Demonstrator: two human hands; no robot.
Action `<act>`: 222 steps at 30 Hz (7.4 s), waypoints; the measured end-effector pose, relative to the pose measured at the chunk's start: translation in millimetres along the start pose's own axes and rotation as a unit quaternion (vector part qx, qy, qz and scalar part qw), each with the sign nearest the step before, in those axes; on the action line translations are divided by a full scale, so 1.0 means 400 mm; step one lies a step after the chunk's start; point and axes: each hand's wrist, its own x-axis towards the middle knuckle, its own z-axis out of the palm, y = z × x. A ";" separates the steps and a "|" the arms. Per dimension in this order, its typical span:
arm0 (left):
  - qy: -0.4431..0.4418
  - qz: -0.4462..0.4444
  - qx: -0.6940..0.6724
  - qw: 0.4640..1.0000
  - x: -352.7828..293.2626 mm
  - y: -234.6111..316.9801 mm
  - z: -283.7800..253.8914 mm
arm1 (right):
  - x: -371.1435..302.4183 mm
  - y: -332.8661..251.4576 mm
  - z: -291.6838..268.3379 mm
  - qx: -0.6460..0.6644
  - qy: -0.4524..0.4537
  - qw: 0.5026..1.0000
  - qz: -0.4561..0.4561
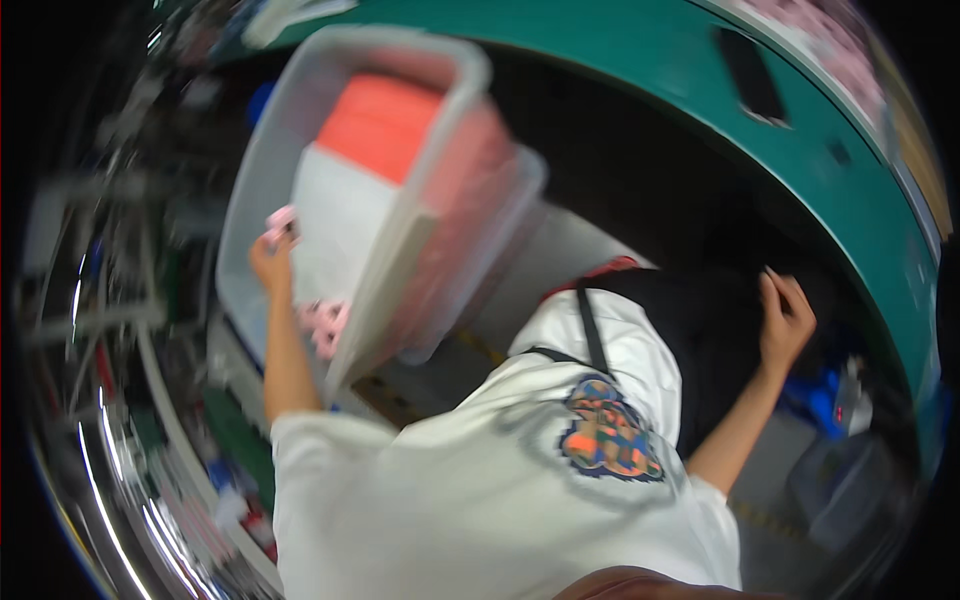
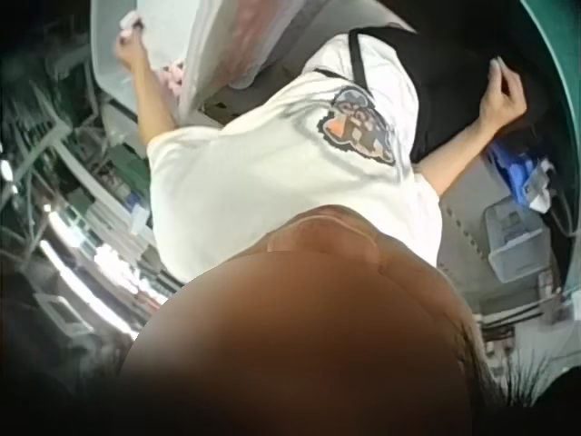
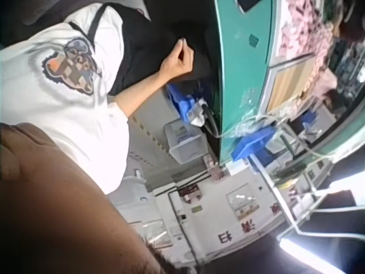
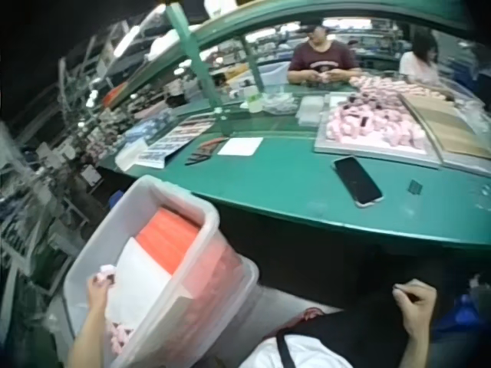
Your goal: Assembling small electronic circuit boards into pink plastic housings at a manual assembly station.
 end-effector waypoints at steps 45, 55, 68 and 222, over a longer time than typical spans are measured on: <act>-0.829 0.160 -0.345 0.409 -1.162 2.292 0.700 | -0.498 0.055 -0.107 0.169 0.562 0.771 0.245; -0.841 0.395 -0.252 0.270 -1.048 2.150 0.408 | -0.431 0.030 -0.253 -0.109 0.470 0.858 0.176; -0.822 0.331 -0.409 0.216 -0.736 1.785 0.133 | -0.192 -0.222 -0.296 -0.303 0.177 0.936 -0.034; -0.805 0.312 -0.289 0.413 -1.032 2.171 0.445 | -0.613 0.179 -0.033 0.079 0.600 0.728 0.321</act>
